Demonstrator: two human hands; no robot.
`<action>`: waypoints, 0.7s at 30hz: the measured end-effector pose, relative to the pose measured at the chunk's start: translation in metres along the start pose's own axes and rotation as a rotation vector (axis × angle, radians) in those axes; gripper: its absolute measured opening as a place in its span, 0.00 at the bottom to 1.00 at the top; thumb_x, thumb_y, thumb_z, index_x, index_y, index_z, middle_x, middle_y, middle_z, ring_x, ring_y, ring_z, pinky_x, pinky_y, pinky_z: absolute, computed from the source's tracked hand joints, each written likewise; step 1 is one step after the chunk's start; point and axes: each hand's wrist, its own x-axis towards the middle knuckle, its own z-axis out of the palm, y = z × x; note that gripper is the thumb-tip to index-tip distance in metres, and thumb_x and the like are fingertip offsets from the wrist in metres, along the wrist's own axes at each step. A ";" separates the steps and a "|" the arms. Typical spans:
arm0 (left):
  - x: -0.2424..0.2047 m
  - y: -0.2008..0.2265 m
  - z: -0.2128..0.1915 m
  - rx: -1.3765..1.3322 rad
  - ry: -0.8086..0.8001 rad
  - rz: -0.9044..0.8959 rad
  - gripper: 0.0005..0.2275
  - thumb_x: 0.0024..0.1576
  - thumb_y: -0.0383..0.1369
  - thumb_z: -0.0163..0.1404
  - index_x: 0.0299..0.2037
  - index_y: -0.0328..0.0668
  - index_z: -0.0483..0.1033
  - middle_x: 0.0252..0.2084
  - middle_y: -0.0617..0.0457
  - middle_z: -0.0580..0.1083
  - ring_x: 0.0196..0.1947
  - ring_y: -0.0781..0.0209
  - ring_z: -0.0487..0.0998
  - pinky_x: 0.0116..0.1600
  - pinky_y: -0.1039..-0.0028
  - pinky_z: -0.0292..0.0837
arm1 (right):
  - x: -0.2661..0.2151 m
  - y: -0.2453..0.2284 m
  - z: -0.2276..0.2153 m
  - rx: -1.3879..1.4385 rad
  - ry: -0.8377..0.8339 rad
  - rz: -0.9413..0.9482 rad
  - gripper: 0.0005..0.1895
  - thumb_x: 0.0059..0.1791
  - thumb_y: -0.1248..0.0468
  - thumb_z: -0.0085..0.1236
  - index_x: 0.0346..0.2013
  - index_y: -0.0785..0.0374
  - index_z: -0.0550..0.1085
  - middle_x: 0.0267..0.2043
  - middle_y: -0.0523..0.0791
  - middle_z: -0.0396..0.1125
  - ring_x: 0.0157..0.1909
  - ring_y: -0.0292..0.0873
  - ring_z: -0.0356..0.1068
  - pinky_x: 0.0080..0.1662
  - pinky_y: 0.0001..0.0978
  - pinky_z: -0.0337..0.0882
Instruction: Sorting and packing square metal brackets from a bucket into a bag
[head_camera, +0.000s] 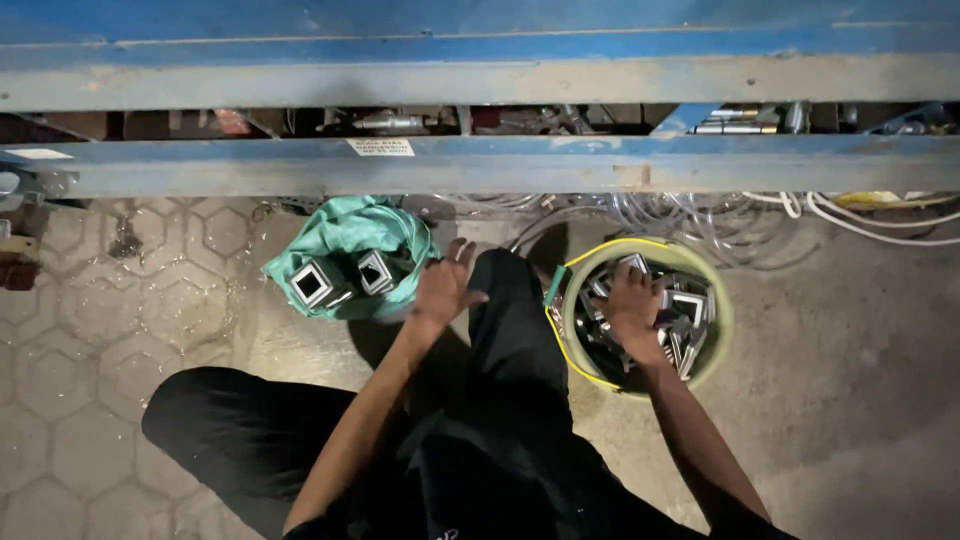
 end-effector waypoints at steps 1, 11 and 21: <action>-0.004 0.005 -0.008 0.020 -0.022 0.046 0.44 0.43 0.54 0.66 0.69 0.47 0.63 0.70 0.51 0.62 0.46 0.33 0.80 0.54 0.45 0.78 | -0.001 -0.002 0.004 0.043 0.118 -0.043 0.41 0.41 0.43 0.69 0.58 0.64 0.64 0.52 0.54 0.69 0.54 0.57 0.69 0.54 0.49 0.66; -0.023 0.013 -0.012 0.026 -0.069 0.083 0.43 0.48 0.51 0.63 0.72 0.49 0.56 0.72 0.50 0.58 0.46 0.31 0.80 0.59 0.40 0.73 | -0.023 -0.001 -0.005 0.349 0.271 0.069 0.31 0.45 0.59 0.64 0.59 0.62 0.63 0.38 0.57 0.74 0.43 0.65 0.77 0.47 0.55 0.74; -0.047 0.067 -0.047 -0.807 0.018 0.303 0.27 0.59 0.38 0.57 0.67 0.42 0.66 0.45 0.29 0.78 0.48 0.27 0.79 0.50 0.44 0.77 | -0.059 0.025 -0.080 1.471 0.227 0.021 0.23 0.51 0.67 0.60 0.61 0.63 0.68 0.47 0.50 0.73 0.46 0.42 0.71 0.43 0.35 0.75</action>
